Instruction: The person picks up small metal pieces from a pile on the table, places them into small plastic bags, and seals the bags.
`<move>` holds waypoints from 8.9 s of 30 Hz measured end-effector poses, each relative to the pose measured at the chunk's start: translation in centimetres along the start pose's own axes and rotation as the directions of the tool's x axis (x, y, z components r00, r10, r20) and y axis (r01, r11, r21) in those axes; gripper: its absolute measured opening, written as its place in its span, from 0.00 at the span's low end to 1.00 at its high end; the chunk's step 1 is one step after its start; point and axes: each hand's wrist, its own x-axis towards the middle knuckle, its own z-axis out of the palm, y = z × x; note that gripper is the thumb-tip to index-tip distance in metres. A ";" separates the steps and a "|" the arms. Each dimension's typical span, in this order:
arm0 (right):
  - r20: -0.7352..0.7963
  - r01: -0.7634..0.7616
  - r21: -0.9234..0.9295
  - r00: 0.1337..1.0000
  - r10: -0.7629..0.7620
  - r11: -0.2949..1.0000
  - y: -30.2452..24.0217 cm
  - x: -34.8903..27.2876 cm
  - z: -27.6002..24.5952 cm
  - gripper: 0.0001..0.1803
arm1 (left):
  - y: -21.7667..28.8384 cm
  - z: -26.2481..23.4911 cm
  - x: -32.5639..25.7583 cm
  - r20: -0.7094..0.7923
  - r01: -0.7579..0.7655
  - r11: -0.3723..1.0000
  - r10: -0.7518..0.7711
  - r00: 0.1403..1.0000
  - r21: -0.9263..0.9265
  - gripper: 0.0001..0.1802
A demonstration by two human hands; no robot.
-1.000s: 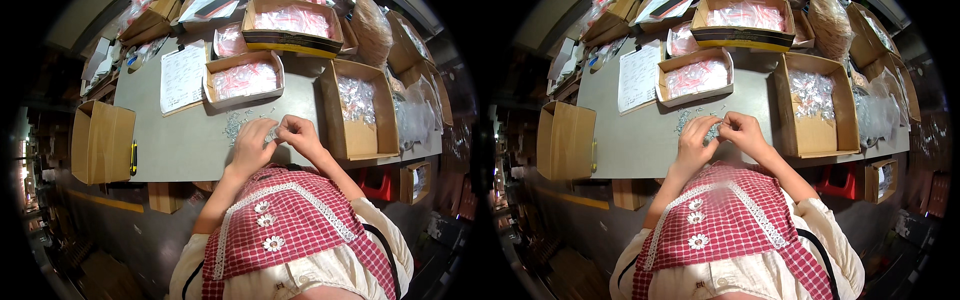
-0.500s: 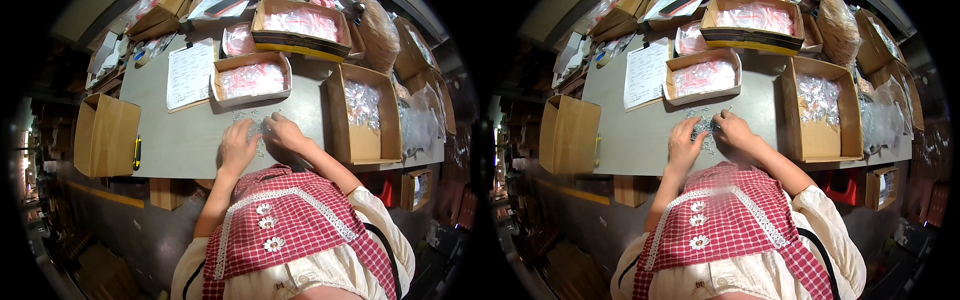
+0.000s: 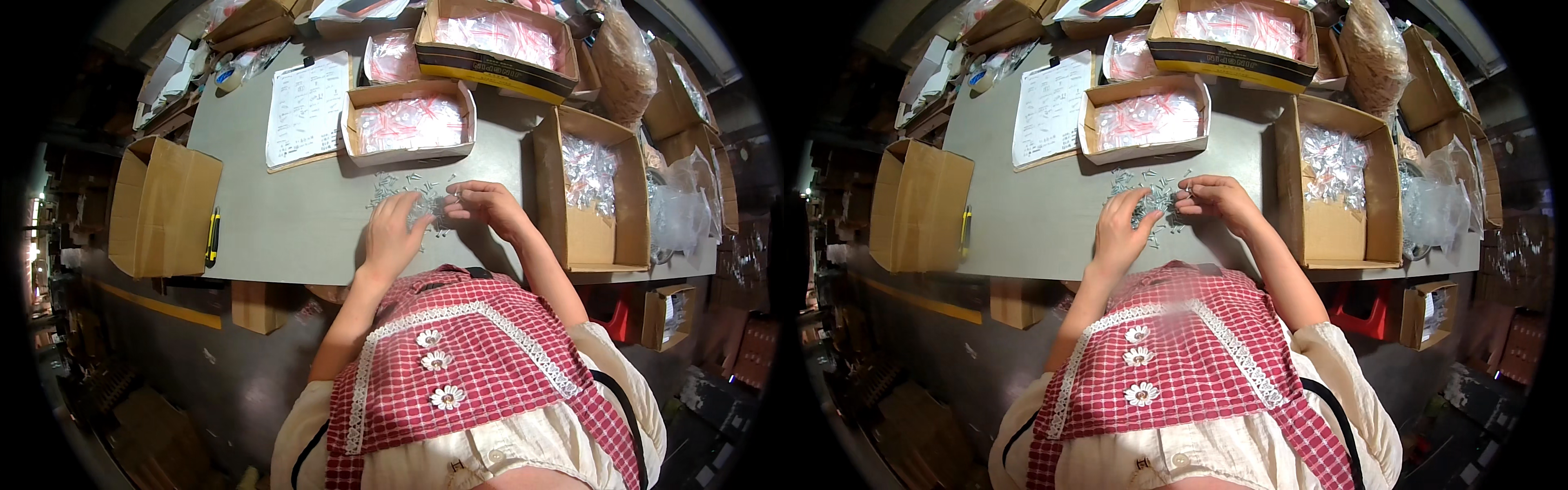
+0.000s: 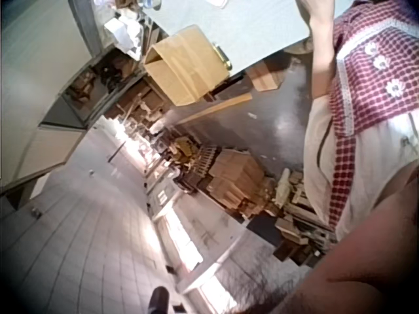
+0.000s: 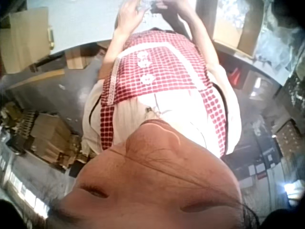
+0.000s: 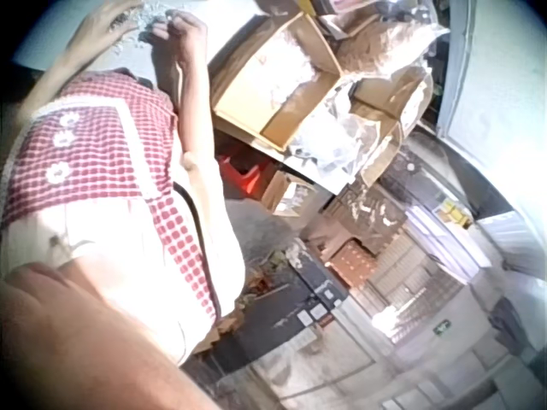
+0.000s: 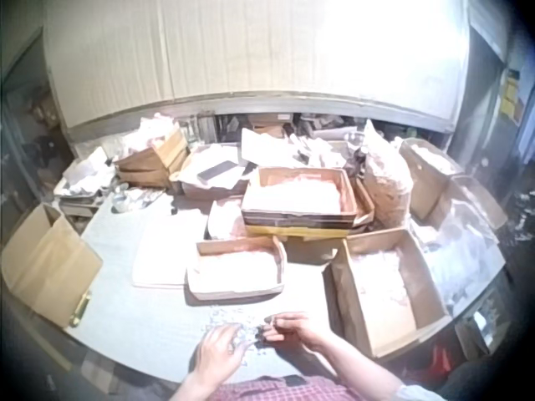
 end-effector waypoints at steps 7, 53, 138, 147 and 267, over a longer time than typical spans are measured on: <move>0.034 0.055 -0.081 0.998 -0.053 0.995 -1.0 -1.8 1.0 0.20 | 0.3 0.2 0.0 0.044 0.013 1.000 -0.012 0.999 -0.021 0.22; 0.136 0.311 -0.605 0.947 -0.290 0.733 -4.3 -5.0 4.8 0.13 | 2.3 -0.9 3.1 0.358 0.409 0.723 -0.236 0.903 -0.556 0.05; 0.097 0.086 -0.509 0.994 -0.042 0.857 -3.5 -7.0 2.8 0.07 | 5.1 -1.0 4.1 0.353 0.134 0.931 -0.006 0.936 -0.340 0.13; 0.124 0.243 -0.494 0.970 -0.209 0.835 -1.5 -6.2 2.6 0.13 | 5.9 -2.1 3.7 0.536 0.238 0.927 -0.047 0.843 -0.292 0.10; 0.157 0.287 -0.625 0.957 -0.243 0.726 -1.4 -4.4 3.6 0.08 | 1.0 2.0 -0.2 0.334 0.447 0.662 -0.300 0.893 -0.602 0.06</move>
